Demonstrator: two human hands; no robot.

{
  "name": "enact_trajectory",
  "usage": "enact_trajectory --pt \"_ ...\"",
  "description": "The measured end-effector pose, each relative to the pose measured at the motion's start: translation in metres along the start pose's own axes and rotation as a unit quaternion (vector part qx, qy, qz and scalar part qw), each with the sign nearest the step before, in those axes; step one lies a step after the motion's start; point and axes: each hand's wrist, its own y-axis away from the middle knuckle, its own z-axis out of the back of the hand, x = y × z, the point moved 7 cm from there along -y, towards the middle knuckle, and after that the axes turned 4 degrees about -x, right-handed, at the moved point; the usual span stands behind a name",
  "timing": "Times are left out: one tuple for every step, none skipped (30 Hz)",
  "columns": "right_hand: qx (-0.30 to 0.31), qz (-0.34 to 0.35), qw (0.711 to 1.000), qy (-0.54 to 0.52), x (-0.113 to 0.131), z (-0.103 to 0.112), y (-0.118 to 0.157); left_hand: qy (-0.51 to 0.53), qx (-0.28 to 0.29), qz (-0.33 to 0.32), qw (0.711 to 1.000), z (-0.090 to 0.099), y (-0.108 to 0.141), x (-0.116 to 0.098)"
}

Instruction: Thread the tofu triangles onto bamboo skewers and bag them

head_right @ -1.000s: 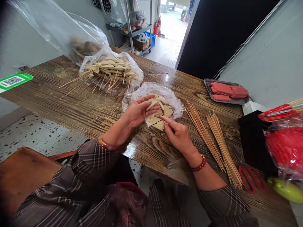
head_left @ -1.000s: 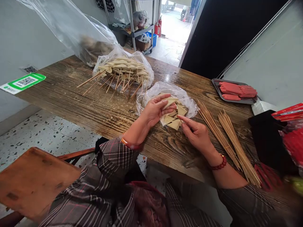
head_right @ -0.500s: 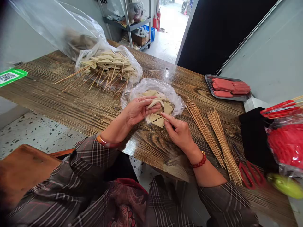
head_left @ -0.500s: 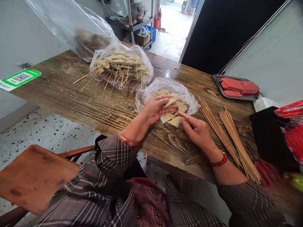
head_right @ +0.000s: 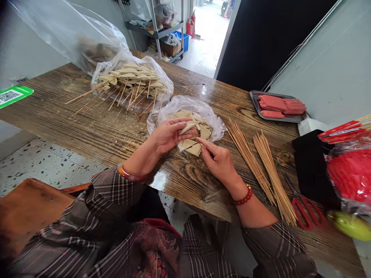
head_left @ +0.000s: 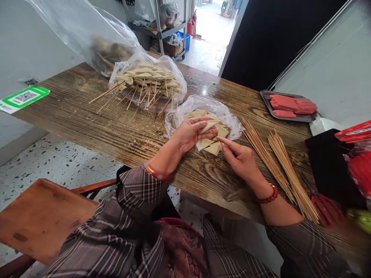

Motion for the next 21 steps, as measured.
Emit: enact_trajectory --pt "-0.001 0.002 1.000 -0.002 0.0001 0.0000 0.0000 -0.002 0.000 -0.001 1.000 -0.0002 0.0001 -0.0001" --pt "-0.003 0.005 1.000 -0.003 0.0003 0.0002 0.0001 -0.004 0.000 -0.001 1.000 -0.0005 0.0003 -0.0001" --pt "-0.004 0.007 1.000 -0.003 0.0004 0.0003 0.0002 -0.006 0.000 -0.002 1.000 -0.0007 0.0005 -0.0001" --pt "-0.005 0.009 1.000 -0.003 0.0002 0.0004 0.0003 -0.007 0.000 -0.003 1.000 -0.0008 0.0006 -0.0001" --pt "-0.006 0.010 1.000 -0.001 -0.0001 0.0005 0.0004 -0.009 0.001 -0.005 1.000 -0.0009 0.0007 -0.0001" --pt "-0.007 0.010 1.000 0.000 -0.0004 0.0007 0.0005 -0.010 0.002 -0.007 1.000 -0.0010 0.0008 -0.0001" --pt "-0.008 0.010 1.000 0.001 -0.0007 0.0008 0.0006 -0.010 0.003 -0.009 1.000 -0.0010 0.0008 0.0000" --pt "-0.009 0.010 1.000 0.000 -0.0008 0.0010 0.0007 -0.011 0.004 -0.010 1.000 -0.0009 0.0007 0.0002" --pt "-0.009 0.010 1.000 -0.001 -0.0007 0.0011 0.0007 -0.011 0.004 -0.011 1.000 -0.0007 0.0006 0.0004" --pt "-0.009 0.010 1.000 -0.003 -0.0006 0.0011 0.0006 -0.011 0.005 -0.011 1.000 -0.0005 0.0004 0.0006" --pt "-0.009 0.009 1.000 -0.004 -0.0004 0.0010 0.0005 -0.011 0.005 -0.011 1.000 -0.0002 0.0002 0.0008" --pt "-0.008 0.008 1.000 -0.004 -0.0003 0.0010 0.0004 -0.011 0.005 -0.010 1.000 -0.0001 -0.0001 0.0011" --pt "-0.007 0.006 1.000 -0.004 -0.0002 0.0009 0.0002 -0.011 0.006 -0.009 1.000 -0.0001 -0.0003 0.0014" --pt "-0.008 0.004 1.000 -0.004 -0.0001 0.0010 0.0001 -0.012 0.006 -0.007 1.000 -0.0001 -0.0005 0.0016" --pt "-0.008 0.004 1.000 -0.005 0.0000 0.0011 -0.0001 -0.012 0.006 -0.006 1.000 -0.0002 -0.0006 0.0016" --pt "-0.010 0.004 1.000 -0.007 0.0001 0.0013 -0.0002 -0.012 0.006 -0.005 1.000 -0.0003 -0.0007 0.0015" --pt "-0.010 0.005 1.000 -0.008 0.0001 0.0014 -0.0002 -0.012 0.005 -0.005 1.000 -0.0005 -0.0006 0.0013" --pt "-0.011 0.005 1.000 -0.009 -0.0002 0.0015 -0.0002 -0.011 0.004 -0.005 1.000 -0.0006 -0.0005 0.0011" --pt "-0.010 0.004 1.000 -0.010 -0.0006 0.0014 -0.0001 -0.009 0.003 -0.004 1.000 -0.0008 -0.0003 0.0009" --pt "-0.010 0.002 1.000 -0.011 -0.0012 0.0013 0.0000 -0.008 0.003 -0.003 1.000 -0.0009 -0.0001 0.0008" --pt "-0.008 0.000 1.000 -0.011 -0.0018 0.0012 0.0001 -0.007 0.003 -0.001 1.000 -0.0010 0.0000 0.0008"
